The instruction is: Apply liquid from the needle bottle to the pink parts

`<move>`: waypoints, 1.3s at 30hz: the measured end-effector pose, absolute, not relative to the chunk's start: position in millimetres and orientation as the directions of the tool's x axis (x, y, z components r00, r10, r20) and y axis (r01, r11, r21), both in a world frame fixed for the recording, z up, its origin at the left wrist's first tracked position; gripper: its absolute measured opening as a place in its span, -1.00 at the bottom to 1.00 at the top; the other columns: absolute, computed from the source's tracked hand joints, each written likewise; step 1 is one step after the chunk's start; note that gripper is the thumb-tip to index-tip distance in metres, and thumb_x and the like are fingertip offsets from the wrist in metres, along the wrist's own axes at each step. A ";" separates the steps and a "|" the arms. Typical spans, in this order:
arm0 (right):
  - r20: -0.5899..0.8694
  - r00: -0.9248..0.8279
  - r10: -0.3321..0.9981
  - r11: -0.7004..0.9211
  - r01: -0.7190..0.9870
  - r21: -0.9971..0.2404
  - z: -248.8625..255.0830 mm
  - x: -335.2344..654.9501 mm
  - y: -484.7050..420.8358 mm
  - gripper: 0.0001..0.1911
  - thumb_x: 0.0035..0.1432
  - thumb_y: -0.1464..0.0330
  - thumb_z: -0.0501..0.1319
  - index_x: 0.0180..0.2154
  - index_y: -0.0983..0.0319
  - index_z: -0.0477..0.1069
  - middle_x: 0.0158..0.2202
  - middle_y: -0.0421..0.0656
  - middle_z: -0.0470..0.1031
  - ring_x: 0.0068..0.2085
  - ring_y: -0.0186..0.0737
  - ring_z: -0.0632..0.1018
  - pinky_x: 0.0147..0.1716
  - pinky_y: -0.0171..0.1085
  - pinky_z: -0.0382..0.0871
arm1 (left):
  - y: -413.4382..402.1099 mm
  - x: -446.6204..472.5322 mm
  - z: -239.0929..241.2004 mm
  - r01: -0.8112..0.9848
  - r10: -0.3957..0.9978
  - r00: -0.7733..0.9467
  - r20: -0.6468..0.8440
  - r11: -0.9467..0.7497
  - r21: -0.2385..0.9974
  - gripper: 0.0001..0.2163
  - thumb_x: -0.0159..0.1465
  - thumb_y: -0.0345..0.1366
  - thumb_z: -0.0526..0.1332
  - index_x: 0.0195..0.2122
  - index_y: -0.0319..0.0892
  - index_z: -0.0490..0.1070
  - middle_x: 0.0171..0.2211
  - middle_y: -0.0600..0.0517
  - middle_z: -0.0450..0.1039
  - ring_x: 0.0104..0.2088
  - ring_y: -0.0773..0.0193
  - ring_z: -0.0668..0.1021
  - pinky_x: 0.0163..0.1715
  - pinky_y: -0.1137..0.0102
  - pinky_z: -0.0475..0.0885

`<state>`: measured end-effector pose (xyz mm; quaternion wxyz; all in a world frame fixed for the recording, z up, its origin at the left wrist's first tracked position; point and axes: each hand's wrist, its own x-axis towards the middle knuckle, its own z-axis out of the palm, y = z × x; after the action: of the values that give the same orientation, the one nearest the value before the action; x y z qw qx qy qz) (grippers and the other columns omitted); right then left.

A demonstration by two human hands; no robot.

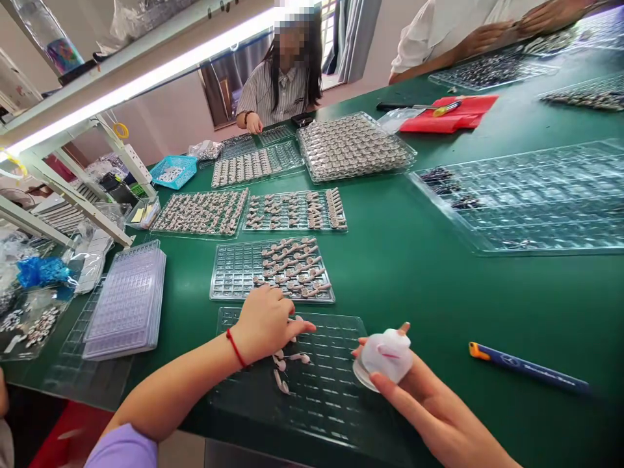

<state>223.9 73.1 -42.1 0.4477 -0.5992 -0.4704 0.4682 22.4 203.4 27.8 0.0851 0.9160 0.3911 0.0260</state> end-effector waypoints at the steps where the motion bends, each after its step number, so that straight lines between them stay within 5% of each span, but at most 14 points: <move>1: -0.153 0.122 0.981 -0.167 0.115 -0.979 -43.1 221.3 71.1 -0.40 0.05 -0.08 0.21 0.00 0.18 0.41 0.02 0.03 0.55 0.07 0.05 0.54 0.06 -0.10 0.42 | 204.1 30.9 26.9 0.726 0.729 0.683 -0.053 -0.669 0.162 -0.62 0.18 0.04 0.31 -0.45 -0.24 0.54 -0.44 -0.10 0.51 -0.28 0.08 0.53 -0.27 0.25 0.37; 6: -0.162 0.149 0.976 -0.165 0.013 -0.986 -43.2 220.9 69.3 -0.46 0.02 -0.04 0.28 -0.04 0.12 0.45 0.04 -0.03 0.54 0.05 0.04 0.56 0.06 -0.11 0.41 | 209.3 40.8 24.1 0.765 0.766 0.637 -0.089 -0.613 0.197 -0.75 0.13 -0.19 0.41 -0.54 -0.26 0.51 -0.47 -0.13 0.53 -0.29 0.02 0.56 -0.26 0.23 0.39; 10: -0.140 0.115 0.983 -0.139 -0.014 -0.990 -41.3 223.9 59.7 -0.56 0.04 0.03 0.30 -0.08 0.10 0.51 0.05 -0.06 0.53 -0.04 0.02 0.61 -0.05 -0.19 0.52 | 194.2 25.1 35.0 0.784 0.808 0.582 -0.093 -0.527 0.329 -0.90 0.22 -0.32 0.28 -0.42 -0.21 0.51 -0.51 0.01 0.56 -0.41 0.20 0.59 -0.33 0.36 0.43; 13: -0.179 0.113 0.977 -0.171 -0.078 -0.982 -39.9 211.5 42.3 -0.55 0.07 0.07 0.31 -0.04 0.12 0.49 0.03 -0.05 0.55 -0.06 -0.01 0.61 -0.08 -0.22 0.53 | 156.6 7.3 41.4 0.730 0.832 0.544 -0.108 -0.405 0.551 -0.88 0.31 -0.34 0.16 -0.28 -0.20 0.49 -0.42 0.06 0.61 -0.46 0.36 0.60 -0.44 0.52 0.45; 15: -0.203 0.166 0.965 -0.176 -0.166 -0.970 -37.0 194.4 29.3 -0.59 0.13 0.08 0.27 -0.04 0.13 0.47 -0.06 -0.06 0.58 -0.07 -0.08 0.60 -0.08 -0.27 0.52 | 122.1 -2.6 37.7 0.535 0.885 0.449 -0.123 -0.157 0.830 -0.88 0.29 -0.31 0.18 -0.28 -0.22 0.48 -0.40 0.00 0.63 -0.43 0.31 0.63 -0.44 0.52 0.49; 17: -0.195 0.189 0.962 -0.148 -0.235 -0.961 -32.8 175.0 18.6 -0.60 0.18 0.11 0.24 0.01 0.11 0.41 -0.26 -0.14 0.57 -0.28 -0.22 0.60 -0.23 -0.33 0.54 | 87.4 -8.4 27.2 0.378 0.930 0.343 -0.135 -0.005 0.926 -0.88 0.22 -0.28 0.26 -0.34 -0.22 0.50 -0.43 -0.03 0.62 -0.43 0.25 0.64 -0.42 0.48 0.52; 21: -0.131 0.085 0.988 -0.102 -0.281 -0.954 -27.2 147.8 7.4 -0.57 0.10 0.21 0.34 0.00 0.08 0.34 -0.37 -0.22 0.48 -0.43 -0.32 0.52 -0.45 -0.39 0.50 | 36.2 -12.4 2.2 0.241 0.980 0.174 -0.095 0.052 0.969 -0.90 0.17 -0.27 0.32 -0.37 -0.19 0.53 -0.46 -0.03 0.61 -0.47 0.25 0.63 -0.43 0.46 0.55; 26: -0.090 0.046 0.995 -0.071 -0.315 -0.947 -27.6 140.0 -0.6 -0.56 0.19 0.30 0.29 0.08 0.04 0.27 -0.35 -0.23 0.49 -0.39 -0.33 0.54 -0.40 -0.36 0.52 | 12.7 -19.8 -2.0 0.054 0.966 0.222 -0.136 0.127 0.990 -0.80 0.14 -0.18 0.39 -0.31 -0.18 0.55 -0.40 -0.05 0.61 -0.41 0.26 0.62 -0.35 0.44 0.56; 34: 0.108 -0.014 0.994 0.105 -0.153 -0.983 -24.5 149.5 -5.7 -0.55 0.24 0.34 0.22 0.14 0.00 0.23 -0.31 -0.22 0.51 -0.36 -0.34 0.59 -0.35 -0.41 0.53 | 10.3 -21.6 -0.5 -0.128 0.771 0.316 -0.552 0.612 0.781 -0.67 -0.09 -0.16 0.54 -0.34 -0.20 0.57 -0.40 0.00 0.60 -0.43 0.34 0.59 -0.36 0.48 0.50; 39: 0.090 0.019 0.996 0.086 0.155 -0.984 -39.0 170.2 -18.7 -0.50 0.23 0.28 0.21 0.18 0.05 0.19 -0.19 -0.11 0.54 -0.44 -0.34 0.57 -0.46 -0.43 0.50 | 13.9 -30.4 -5.3 0.127 0.932 0.185 -0.311 0.291 0.948 -0.83 0.14 -0.20 0.40 -0.30 -0.17 0.62 -0.35 -0.06 0.59 -0.37 0.28 0.60 -0.38 0.46 0.53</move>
<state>170.2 -18.7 -39.0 0.4878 -0.5211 -0.5522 0.4308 -30.4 13.9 -5.3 0.5940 0.4894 0.5409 0.3391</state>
